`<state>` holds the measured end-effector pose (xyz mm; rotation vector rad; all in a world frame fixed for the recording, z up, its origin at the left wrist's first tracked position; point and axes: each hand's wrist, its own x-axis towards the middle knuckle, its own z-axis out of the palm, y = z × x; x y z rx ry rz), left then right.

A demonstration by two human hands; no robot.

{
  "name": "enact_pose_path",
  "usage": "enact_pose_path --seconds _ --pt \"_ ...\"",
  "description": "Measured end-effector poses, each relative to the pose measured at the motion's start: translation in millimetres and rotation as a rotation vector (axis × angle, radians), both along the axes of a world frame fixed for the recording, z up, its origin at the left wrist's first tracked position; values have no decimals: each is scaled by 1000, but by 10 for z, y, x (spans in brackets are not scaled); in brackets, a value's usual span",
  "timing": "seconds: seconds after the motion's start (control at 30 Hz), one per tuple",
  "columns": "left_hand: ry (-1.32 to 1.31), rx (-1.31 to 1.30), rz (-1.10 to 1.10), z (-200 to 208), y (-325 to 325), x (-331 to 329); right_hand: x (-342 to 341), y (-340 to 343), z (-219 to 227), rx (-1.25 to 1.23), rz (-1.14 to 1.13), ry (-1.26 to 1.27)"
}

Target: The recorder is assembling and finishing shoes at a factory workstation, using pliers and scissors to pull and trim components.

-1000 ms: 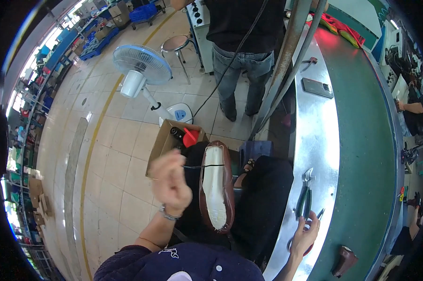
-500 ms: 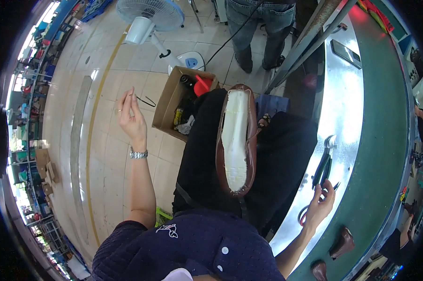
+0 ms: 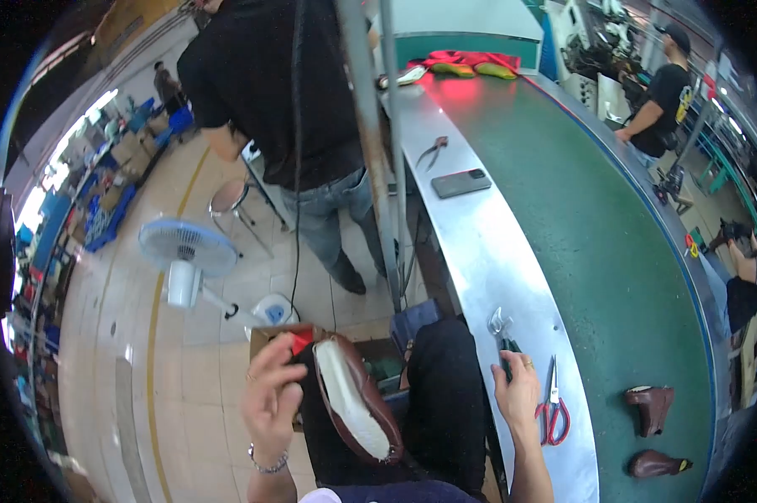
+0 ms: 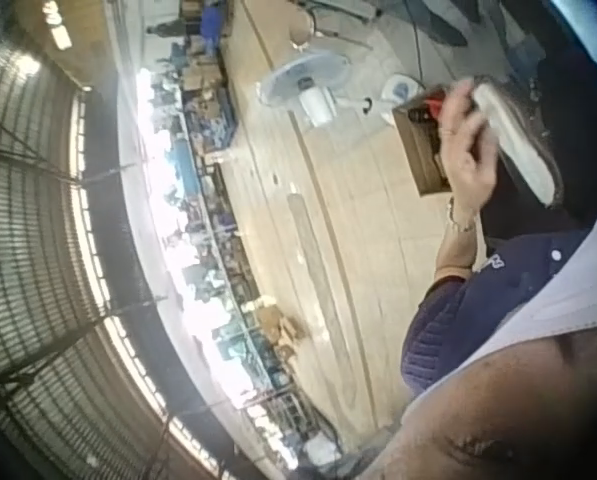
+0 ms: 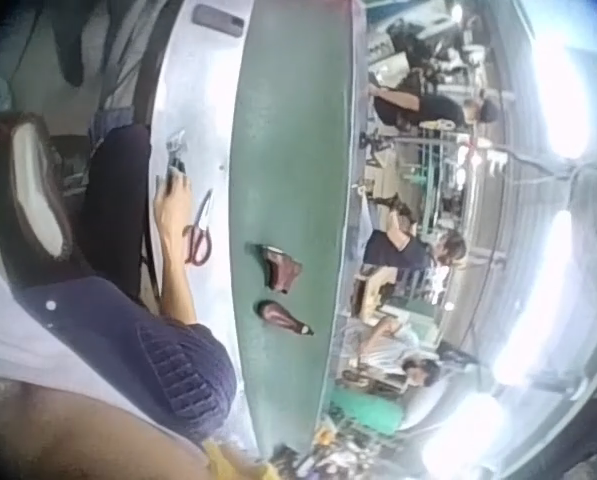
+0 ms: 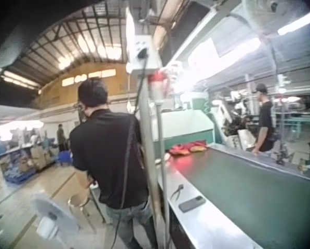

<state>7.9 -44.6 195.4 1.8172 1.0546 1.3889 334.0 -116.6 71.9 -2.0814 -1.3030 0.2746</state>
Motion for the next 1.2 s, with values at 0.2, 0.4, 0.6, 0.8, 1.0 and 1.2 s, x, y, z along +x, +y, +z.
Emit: enact_pose_path --seconds 0.2,0.4,0.6,0.8,1.0,1.2 --pt "-276 2 -1074 848 100 783 147 -40 -160 -13 -87 37" --pt "-493 -673 -1109 1038 -15 1309 259 -77 -531 -20 -126 -40" --pt "-642 -549 -1008 946 -79 1778 302 29 -626 -31 -85 42" --pt "119 -272 -1036 845 262 1752 397 141 -731 -21 -62 -19" --pt "1094 -168 -976 -89 523 858 439 132 -739 -61 -52 -79" --pt "1381 -151 -1010 -532 861 419 464 253 -784 -233 -20 -143"
